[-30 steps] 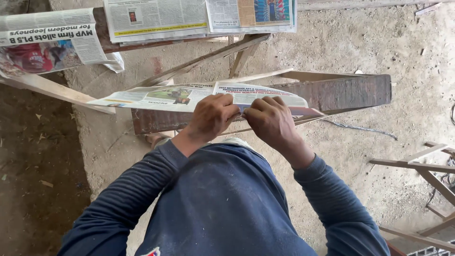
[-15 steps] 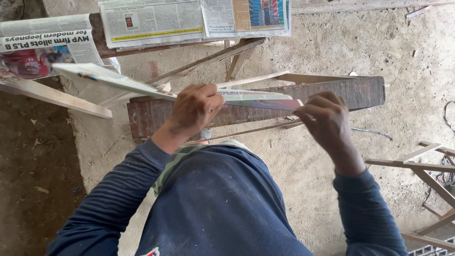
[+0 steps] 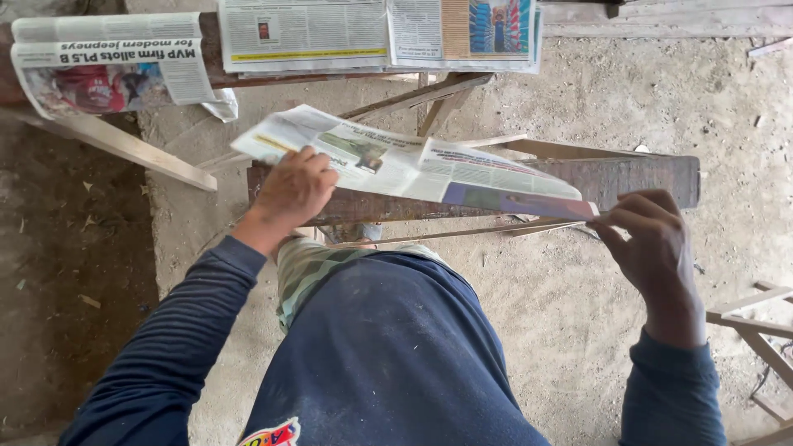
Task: The recorder is wrapping a long wooden beam with sheets of newspaper, likely for masking or protection during a furniture finishing process.
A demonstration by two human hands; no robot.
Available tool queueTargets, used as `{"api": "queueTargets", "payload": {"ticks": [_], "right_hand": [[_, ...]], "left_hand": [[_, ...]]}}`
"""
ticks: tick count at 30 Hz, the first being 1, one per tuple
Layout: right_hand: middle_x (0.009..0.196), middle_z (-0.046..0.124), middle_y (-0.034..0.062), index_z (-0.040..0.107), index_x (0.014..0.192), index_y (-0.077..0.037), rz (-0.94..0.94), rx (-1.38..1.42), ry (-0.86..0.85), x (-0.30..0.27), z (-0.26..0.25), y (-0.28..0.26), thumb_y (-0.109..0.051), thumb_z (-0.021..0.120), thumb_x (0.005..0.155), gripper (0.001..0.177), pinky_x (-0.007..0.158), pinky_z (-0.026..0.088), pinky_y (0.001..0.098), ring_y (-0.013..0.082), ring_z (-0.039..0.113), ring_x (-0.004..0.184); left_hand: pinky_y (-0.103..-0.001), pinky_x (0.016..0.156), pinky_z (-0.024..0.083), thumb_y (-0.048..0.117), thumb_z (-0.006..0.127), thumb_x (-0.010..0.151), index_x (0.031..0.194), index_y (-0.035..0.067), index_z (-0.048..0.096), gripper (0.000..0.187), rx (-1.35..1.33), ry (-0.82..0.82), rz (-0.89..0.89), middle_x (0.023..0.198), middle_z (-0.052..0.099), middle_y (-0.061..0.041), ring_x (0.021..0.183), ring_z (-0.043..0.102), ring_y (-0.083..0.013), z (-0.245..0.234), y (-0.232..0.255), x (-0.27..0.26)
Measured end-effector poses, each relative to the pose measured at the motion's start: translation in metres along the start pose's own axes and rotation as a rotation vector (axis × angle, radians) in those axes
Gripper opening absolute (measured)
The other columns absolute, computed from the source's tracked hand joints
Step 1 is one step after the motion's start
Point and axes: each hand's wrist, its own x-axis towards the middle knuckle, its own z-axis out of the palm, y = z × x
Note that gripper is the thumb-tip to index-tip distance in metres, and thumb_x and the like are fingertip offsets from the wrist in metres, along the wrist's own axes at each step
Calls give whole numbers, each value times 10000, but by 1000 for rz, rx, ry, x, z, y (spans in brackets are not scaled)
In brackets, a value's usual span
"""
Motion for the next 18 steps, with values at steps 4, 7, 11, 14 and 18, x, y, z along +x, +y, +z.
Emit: {"api": "queueTargets", "payload": {"ticks": [4,7,11,14,18], "right_hand": [[990,734,61,778,873,-105,51,13,-85,-15,15,-2,-173,862,820,121,877,550,363,229,642,1068],[1020,726,61,755,876,-100,86,34,-128,-24,31,-6,-134,835,829,99,878,565,377,245,645,1066],[1072,740,66,718,864,-76,152,63,-246,-45,60,3,-98,778,850,65,908,577,389,271,663,1115],[1159,755,53,691,830,-70,194,224,-236,-65,84,12,-92,749,825,63,975,561,402,272,665,1196],[1243,769,91,682,835,-59,245,494,-239,-84,114,40,-21,698,851,44,1111,492,438,309,619,1339]], "left_hand": [[-413,842,549,134,660,854,843,59,660,76,-32,120,-35,862,710,-109,865,701,-261,17,-11,-34],[-423,891,546,92,600,939,972,26,650,89,-137,60,-49,938,721,-141,896,713,-278,30,-5,-53],[-403,835,549,81,542,935,1092,-1,649,207,-273,107,21,1037,720,-166,896,723,-285,27,20,-78],[-379,752,568,85,520,988,1091,20,643,173,-242,-165,-7,1045,712,-128,827,722,-245,29,39,-94],[-357,733,585,130,509,998,1114,56,640,189,-350,-288,-123,1088,683,-106,834,722,-241,8,47,-92]]}}
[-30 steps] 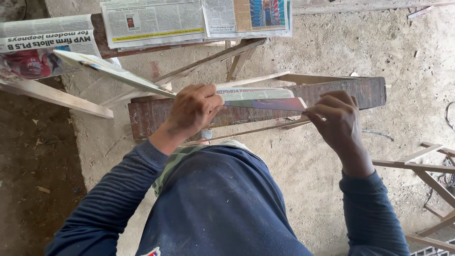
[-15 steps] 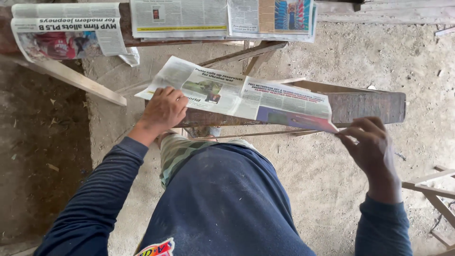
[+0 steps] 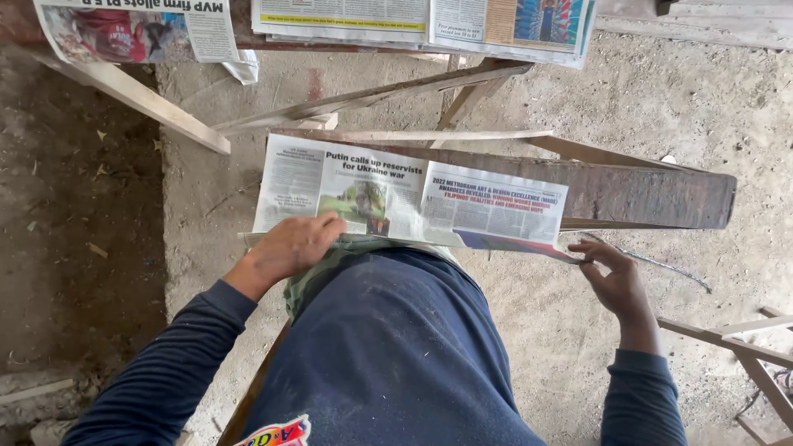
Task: The recorder is wrapping a long wooden beam with sheets of newspaper, likely for masking or protection during a furniture finishing process.
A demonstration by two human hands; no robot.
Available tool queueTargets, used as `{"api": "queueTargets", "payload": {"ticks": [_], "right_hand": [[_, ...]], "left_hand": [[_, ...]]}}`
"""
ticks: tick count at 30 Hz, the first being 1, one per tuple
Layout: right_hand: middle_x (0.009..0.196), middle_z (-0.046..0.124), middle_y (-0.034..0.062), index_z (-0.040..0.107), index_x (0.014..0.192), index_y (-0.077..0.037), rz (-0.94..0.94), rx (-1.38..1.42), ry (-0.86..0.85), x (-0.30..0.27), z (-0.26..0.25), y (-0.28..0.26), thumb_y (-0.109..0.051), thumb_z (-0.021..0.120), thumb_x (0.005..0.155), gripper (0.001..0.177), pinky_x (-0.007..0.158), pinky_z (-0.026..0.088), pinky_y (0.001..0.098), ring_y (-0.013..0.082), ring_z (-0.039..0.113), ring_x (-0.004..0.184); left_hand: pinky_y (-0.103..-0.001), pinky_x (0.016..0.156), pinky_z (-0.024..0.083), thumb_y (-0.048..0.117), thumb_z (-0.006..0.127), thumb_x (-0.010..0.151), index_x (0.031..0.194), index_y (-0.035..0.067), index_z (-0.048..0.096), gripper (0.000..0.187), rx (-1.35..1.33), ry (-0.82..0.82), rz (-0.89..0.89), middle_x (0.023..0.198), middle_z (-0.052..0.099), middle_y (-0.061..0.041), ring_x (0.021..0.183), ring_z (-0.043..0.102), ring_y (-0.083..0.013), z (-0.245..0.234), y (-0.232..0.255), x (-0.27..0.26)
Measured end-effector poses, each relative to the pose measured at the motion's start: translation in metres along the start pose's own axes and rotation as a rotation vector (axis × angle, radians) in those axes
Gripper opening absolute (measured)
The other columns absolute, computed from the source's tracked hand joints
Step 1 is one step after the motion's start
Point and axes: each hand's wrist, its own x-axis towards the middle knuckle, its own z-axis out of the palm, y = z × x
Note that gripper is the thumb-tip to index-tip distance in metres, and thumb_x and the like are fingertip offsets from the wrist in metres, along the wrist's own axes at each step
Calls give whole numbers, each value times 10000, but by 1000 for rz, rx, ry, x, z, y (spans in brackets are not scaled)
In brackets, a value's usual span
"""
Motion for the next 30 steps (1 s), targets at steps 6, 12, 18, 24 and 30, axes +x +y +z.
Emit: {"api": "queueTargets", "payload": {"ticks": [6,12,18,24,30], "right_hand": [[1134,746,151,584,1054,-11,297,688,51,21,30,35,-66,616,1050,63,1042,547,359,213,696,1119],[1011,695,37,620,1103,-33,259,776,119,35,35,63,-38,639,1044,62,897,550,264,96,648,946],[978,656,27,627,1111,-36,229,605,241,49,16,59,-5,644,1072,53,814,519,220,81,600,872],[1037,659,26,586,1122,-60,86,680,490,102,-1,42,-9,623,1158,73,871,529,217,77,614,929],[1061,697,44,580,1112,-130,55,1160,421,115,-10,-15,-68,578,1019,112,960,630,257,116,711,1015]], "left_hand": [[-379,810,577,423,835,772,1370,126,557,723,-120,-308,-227,1276,642,-70,982,656,-233,2,-32,0],[-437,902,549,187,765,699,787,214,731,99,87,46,40,1180,737,29,1094,664,-258,24,-67,-43],[-408,819,586,236,768,875,982,147,756,139,-492,-32,-730,1047,733,-67,876,675,-209,-36,-62,-48],[-300,870,555,235,737,1023,1156,55,748,224,-809,639,-355,1031,751,11,942,661,-133,-39,-103,-36],[-248,698,444,240,768,1100,1234,16,651,286,-685,836,-343,928,607,-65,779,514,-91,-36,-111,-16]]}}
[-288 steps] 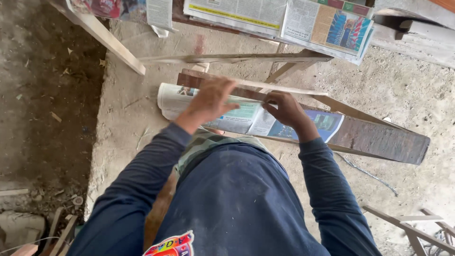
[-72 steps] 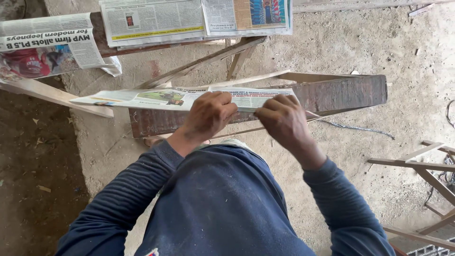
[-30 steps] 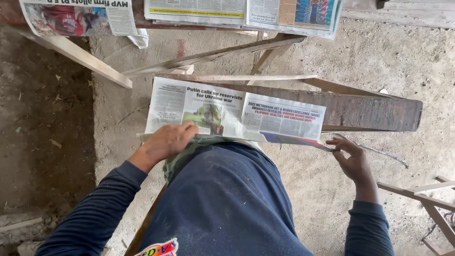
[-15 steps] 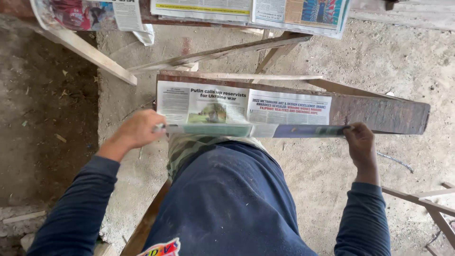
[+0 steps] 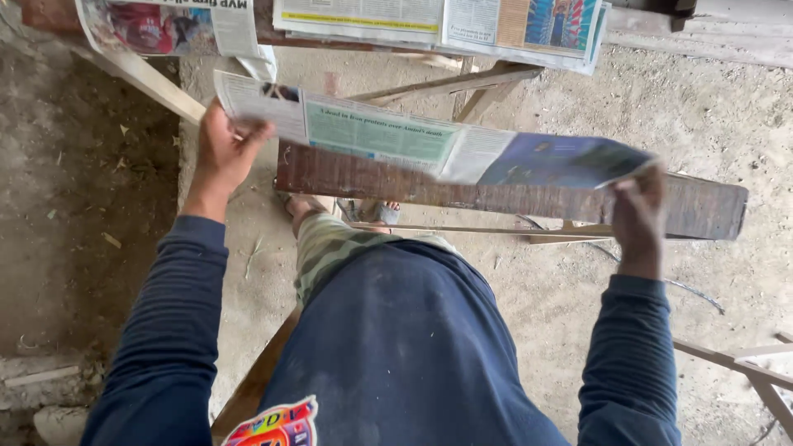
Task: The recorder is wrapping a long wooden beam with sheets of newspaper, likely for masking or protection during a furniture finishing process.
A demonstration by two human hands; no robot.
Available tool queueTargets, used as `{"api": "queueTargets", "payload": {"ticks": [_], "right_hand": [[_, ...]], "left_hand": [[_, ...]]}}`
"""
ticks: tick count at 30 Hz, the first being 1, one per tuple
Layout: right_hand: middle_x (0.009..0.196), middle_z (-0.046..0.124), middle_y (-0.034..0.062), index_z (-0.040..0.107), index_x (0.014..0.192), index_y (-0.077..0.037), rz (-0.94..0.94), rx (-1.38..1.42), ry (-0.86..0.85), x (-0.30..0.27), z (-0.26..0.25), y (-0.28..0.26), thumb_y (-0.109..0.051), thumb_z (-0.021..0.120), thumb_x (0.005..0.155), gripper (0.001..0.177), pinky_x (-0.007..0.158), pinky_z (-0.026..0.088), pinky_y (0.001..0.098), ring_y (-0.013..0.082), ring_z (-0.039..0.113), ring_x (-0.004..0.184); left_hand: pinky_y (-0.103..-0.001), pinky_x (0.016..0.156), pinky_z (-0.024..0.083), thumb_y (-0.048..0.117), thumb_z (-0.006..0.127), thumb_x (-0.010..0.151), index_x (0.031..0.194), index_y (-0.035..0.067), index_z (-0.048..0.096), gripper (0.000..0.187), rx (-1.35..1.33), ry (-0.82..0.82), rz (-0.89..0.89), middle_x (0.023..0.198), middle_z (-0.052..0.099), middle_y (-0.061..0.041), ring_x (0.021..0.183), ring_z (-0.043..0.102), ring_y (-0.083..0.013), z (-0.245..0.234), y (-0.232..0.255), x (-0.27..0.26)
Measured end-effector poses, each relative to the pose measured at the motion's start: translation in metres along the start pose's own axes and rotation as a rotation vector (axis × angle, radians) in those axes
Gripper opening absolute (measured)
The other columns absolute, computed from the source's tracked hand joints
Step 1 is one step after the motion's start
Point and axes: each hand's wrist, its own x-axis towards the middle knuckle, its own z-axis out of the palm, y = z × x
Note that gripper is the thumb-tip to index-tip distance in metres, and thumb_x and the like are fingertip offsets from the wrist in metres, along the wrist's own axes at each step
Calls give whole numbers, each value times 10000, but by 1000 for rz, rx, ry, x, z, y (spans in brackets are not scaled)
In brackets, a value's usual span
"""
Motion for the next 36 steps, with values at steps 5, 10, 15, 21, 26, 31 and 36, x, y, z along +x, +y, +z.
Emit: {"api": "queueTargets", "payload": {"ticks": [5,10,15,21,26,31,36], "right_hand": [[1143,724,107,663,1225,25,247,-216,-117,-19,-67,89,-61,778,935,324,984,563,337,179,687,1074],[1150,722,129,684,1205,1,309,-268,-192,-34,-68,65,-99,751,957,276,1000,551,390,227,675,1079],[1178,733,138,704,1013,12,496,-916,-416,-48,-66,79,-70,822,835,229,979,590,447,252,671,1116],[1344,708,82,754,1230,-169,551,-493,-373,-87,-63,102,-100,720,819,419,917,531,454,287,652,1165],[1282,710,135,715,1188,-69,543,-25,-157,-82,-44,110,-279,738,914,346,1002,598,515,306,690,1173],[1235,685,190,651,1169,23,390,5,-44,-42,-62,99,-213,719,975,313,984,571,453,309,700,1128],[1165,697,172,672,1172,42,232,-25,22,14,-49,47,-122,658,1041,210,980,624,364,240,719,1044]], "left_hand": [[-270,835,566,119,828,819,1186,18,669,413,-115,-216,-288,1077,741,-42,946,687,-107,8,-40,-28],[-357,837,581,102,790,913,1199,-16,678,329,-389,-214,-404,1070,742,-70,928,679,-158,-1,-46,-44],[-398,895,569,46,891,730,1200,3,680,517,26,-344,-335,1119,753,-89,1008,691,-208,-6,-43,-37],[-374,922,567,102,937,657,1259,79,649,668,306,-524,-471,1201,743,-102,1104,696,-205,-5,-27,-82],[-349,874,576,132,888,732,1128,66,762,421,240,-466,-409,1052,803,-54,1021,746,-178,-15,-71,-80],[-336,764,565,116,797,905,1090,37,780,202,-17,-327,-485,1013,793,-111,921,707,-216,-24,-35,-41],[-346,669,646,86,642,968,1039,71,711,100,-376,-205,-515,1060,768,-73,946,777,-193,-25,30,11]]}}
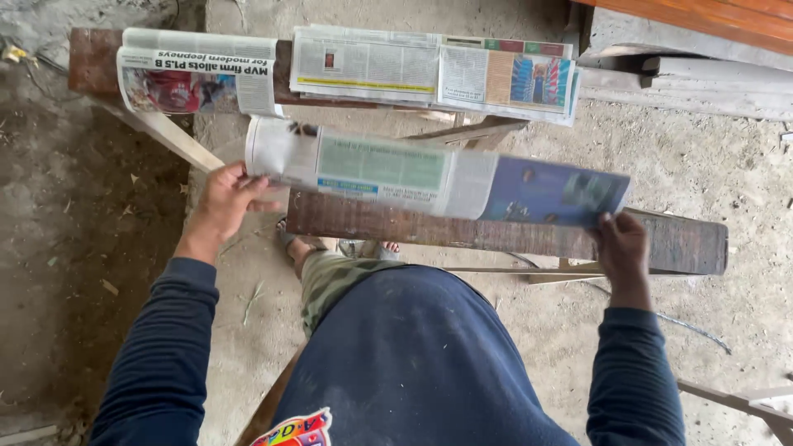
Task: The recorder is wrapping a long wooden beam with sheets of newspaper, likely for masking or protection during a furniture finishing process.
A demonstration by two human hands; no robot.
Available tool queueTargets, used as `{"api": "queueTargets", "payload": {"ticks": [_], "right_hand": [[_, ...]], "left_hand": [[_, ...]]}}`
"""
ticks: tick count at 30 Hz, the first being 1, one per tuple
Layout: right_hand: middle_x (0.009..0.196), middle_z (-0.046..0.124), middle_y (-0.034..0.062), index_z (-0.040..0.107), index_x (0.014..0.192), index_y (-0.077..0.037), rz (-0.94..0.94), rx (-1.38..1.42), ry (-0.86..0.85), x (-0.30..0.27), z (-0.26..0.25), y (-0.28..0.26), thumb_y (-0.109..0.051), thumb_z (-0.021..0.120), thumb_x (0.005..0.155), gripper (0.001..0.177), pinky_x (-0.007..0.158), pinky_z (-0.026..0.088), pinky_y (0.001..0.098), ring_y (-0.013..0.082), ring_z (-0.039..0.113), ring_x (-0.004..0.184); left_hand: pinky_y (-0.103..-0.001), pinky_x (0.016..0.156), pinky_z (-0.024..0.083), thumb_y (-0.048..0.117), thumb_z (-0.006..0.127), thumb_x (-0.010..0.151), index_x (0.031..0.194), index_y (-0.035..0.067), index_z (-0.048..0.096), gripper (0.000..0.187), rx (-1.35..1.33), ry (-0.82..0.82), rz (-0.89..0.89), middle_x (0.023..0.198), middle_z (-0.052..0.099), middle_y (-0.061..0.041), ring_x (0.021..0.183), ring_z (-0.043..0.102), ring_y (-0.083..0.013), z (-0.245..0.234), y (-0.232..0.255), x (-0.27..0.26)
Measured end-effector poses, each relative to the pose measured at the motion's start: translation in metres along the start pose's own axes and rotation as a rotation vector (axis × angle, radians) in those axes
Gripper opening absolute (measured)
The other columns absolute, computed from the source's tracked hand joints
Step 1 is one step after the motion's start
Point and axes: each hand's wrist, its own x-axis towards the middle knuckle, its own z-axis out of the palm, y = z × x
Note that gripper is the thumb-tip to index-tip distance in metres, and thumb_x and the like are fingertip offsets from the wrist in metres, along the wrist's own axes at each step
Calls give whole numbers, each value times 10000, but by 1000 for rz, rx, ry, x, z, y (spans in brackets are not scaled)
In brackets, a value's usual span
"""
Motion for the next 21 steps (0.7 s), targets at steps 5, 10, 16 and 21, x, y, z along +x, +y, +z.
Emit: {"api": "queueTargets", "payload": {"ticks": [5,10,16,21], "right_hand": [[1160,708,186,683,1149,53,-232,52,-97,11,26,-56,-61,660,1119,120,998,602,349,233,722,1067],[1134,717,165,676,1106,43,-171,-129,-11,-9,39,-44,-109,642,1079,158,984,608,347,228,734,1068],[889,697,113,696,973,22,168,-652,76,-34,-16,82,-268,677,1056,303,701,548,306,144,623,770],[825,626,-7,680,910,-21,300,-464,98,-49,-40,122,-247,699,1035,258,711,554,286,90,572,742]], "left_hand": [[-354,840,622,27,624,1027,1084,56,704,102,-77,-46,357,1068,732,-96,975,750,-187,-11,14,28],[-368,867,646,-4,636,1028,1049,55,705,93,-47,27,407,1046,735,-105,932,741,-178,-1,-17,21],[-287,709,608,74,661,933,962,-9,701,97,58,224,29,908,733,-76,792,707,-139,15,-154,-1],[-298,676,522,177,714,971,986,-37,698,215,226,255,175,893,745,-79,784,651,-130,26,-159,-20]]}}
